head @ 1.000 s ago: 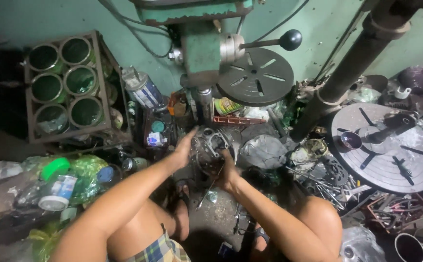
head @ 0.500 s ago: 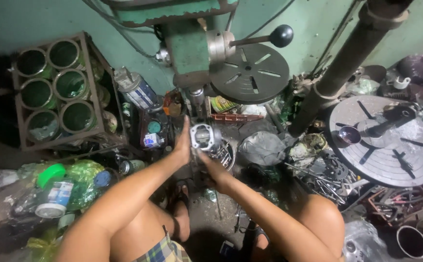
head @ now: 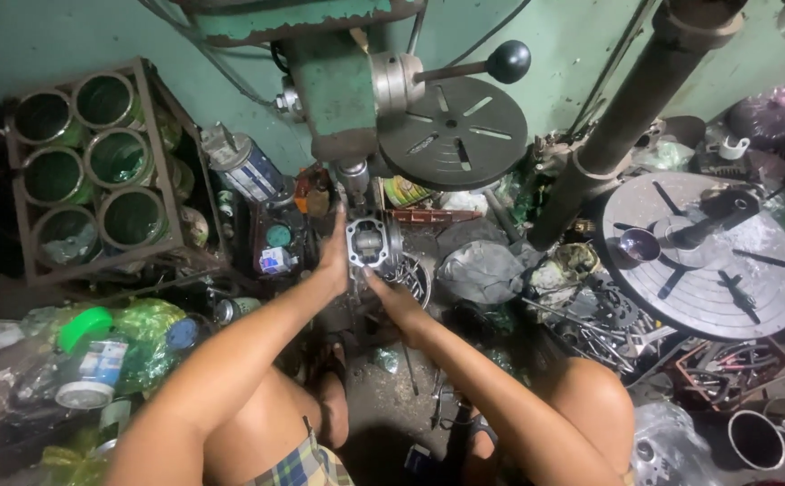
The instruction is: Using a drill press to work on a motorcycle engine cylinder block
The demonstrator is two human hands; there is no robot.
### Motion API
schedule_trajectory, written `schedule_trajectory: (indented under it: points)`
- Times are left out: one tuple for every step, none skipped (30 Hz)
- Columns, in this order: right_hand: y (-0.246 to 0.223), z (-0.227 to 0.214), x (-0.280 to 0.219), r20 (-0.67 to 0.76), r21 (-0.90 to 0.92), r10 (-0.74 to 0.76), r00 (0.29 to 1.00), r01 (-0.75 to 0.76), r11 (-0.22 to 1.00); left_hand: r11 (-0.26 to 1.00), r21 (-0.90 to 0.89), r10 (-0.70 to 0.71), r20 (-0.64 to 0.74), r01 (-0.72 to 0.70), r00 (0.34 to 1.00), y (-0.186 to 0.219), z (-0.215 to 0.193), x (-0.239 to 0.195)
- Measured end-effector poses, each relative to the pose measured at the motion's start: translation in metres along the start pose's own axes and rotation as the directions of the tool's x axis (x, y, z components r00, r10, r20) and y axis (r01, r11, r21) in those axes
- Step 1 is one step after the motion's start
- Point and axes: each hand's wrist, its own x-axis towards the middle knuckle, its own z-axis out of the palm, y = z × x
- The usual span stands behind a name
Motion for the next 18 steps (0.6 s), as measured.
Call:
schedule_trajectory:
  points:
    - [0.002,-0.001,0.001,0.002,0.003,0.002,1.0,-0.002,1.0,1.0,0.003,-0.001,-0.002,0.001,1.0,0.001,0.0,-0.002]
    - [0.004,-0.003,0.003,0.007,-0.005,-0.01,1.0,0.01,1.0,1.0,0.004,0.002,-0.002,-0.002,1.0,0.001,0.001,-0.003]
    - [0.005,-0.004,0.004,0.014,-0.012,-0.021,1.0,0.022,1.0,1.0,0.005,0.005,-0.003,-0.005,1.0,0.002,0.001,-0.005]
    - [0.007,-0.005,0.007,0.011,-0.011,-0.022,1.0,0.022,1.0,1.0,0.006,0.005,0.0,-0.005,1.0,0.0,0.001,-0.001]
    - [0.008,-0.006,0.011,0.025,-0.031,-0.033,0.999,0.033,0.999,1.0,0.001,0.01,0.001,-0.01,1.0,-0.003,0.001,0.003]
    - [0.009,-0.007,0.013,0.041,-0.052,-0.041,0.998,0.043,0.998,1.0,-0.006,0.013,-0.001,-0.013,1.0,-0.005,0.0,0.007]
    - [0.01,-0.007,0.014,0.041,-0.052,-0.04,0.998,0.042,0.998,1.0,-0.007,0.011,-0.001,-0.011,1.0,-0.006,0.0,0.01]
    - [0.01,-0.008,0.014,0.043,-0.055,-0.039,0.998,0.042,0.998,1.0,-0.01,0.013,0.002,-0.013,1.0,-0.007,-0.001,0.012]
    - [0.01,-0.009,0.015,0.045,-0.057,-0.039,0.998,0.041,0.998,1.0,-0.013,0.015,0.004,-0.015,1.0,-0.007,-0.001,0.014]
    - [0.009,-0.008,0.014,0.046,-0.056,-0.038,0.998,0.041,0.998,1.0,-0.011,0.015,0.002,-0.015,1.0,-0.015,-0.004,0.032]
    - [0.009,-0.007,0.013,0.029,-0.092,-0.024,0.999,0.027,0.995,1.0,-0.017,0.024,0.003,-0.024,1.0,-0.024,-0.007,0.049]
    - [0.007,-0.006,0.013,0.011,-0.128,-0.011,1.0,0.013,0.992,0.999,-0.022,0.034,0.005,-0.034,0.999,-0.032,-0.009,0.067]
    - [0.007,-0.004,0.014,0.013,-0.126,-0.012,1.0,0.014,0.992,0.999,-0.02,0.036,0.004,-0.035,0.999,-0.023,-0.006,0.046]
    - [0.005,-0.003,0.015,0.016,-0.153,-0.014,1.0,0.016,0.988,0.999,-0.033,0.032,0.005,-0.032,0.999,-0.014,-0.002,0.025]
    - [0.004,-0.002,0.017,0.019,-0.179,-0.016,1.0,0.019,0.984,0.999,-0.046,0.028,0.006,-0.028,1.0,-0.005,0.002,0.004]
    - [0.012,-0.01,0.027,0.017,-0.177,-0.015,1.0,0.017,0.984,0.999,-0.044,0.027,0.007,-0.027,1.0,-0.003,0.001,0.005]
    - [0.021,-0.018,0.038,0.035,-0.223,-0.046,0.998,0.053,0.973,0.999,-0.046,0.014,0.03,-0.013,0.999,-0.002,0.001,0.006]
    - [0.029,-0.025,0.048,0.056,-0.266,-0.076,0.996,0.088,0.96,0.999,-0.046,0.001,0.05,0.001,0.999,-0.001,-0.001,0.006]
